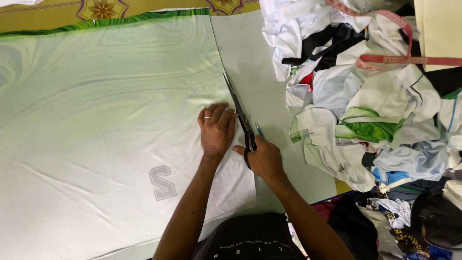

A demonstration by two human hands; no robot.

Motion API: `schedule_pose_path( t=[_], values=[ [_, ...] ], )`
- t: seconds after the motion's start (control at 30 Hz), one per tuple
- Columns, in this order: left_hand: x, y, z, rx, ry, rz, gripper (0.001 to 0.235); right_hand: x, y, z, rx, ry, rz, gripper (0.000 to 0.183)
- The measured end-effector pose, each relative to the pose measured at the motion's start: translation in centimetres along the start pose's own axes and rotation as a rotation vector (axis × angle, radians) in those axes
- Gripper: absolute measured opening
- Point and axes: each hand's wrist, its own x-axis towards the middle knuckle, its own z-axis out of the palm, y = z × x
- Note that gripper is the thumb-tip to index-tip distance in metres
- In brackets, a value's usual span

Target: Cutting out garment pieces from a sheet of fabric using scissors

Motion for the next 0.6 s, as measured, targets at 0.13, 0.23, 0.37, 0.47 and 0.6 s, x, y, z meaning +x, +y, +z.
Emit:
schedule_pose_path(
  t=[0.13,0.23,0.37,0.47,0.6],
  values=[
    [-0.1,0.1,-0.1,0.009,-0.006,-0.009,0.008,0.3,1.0,1.1,0.062,0.029,-0.001,0.031],
    [-0.1,0.1,0.0,0.014,-0.008,-0.011,0.007,0.7,1.3,1.4,0.092,0.043,-0.009,0.037],
    [-0.2,-0.1,0.2,0.017,-0.005,-0.011,0.008,0.0,0.8,1.2,0.112,0.078,-0.028,0.027],
    [-0.2,0.1,0.1,0.026,-0.013,-0.007,0.008,0.7,2.0,2.0,0.120,0.062,0.003,0.031],
    [-0.1,0.1,0.0,0.029,-0.012,0.008,0.008,-1.1,-1.4,-1.7,0.151,-0.022,0.053,0.047]
  ],
)
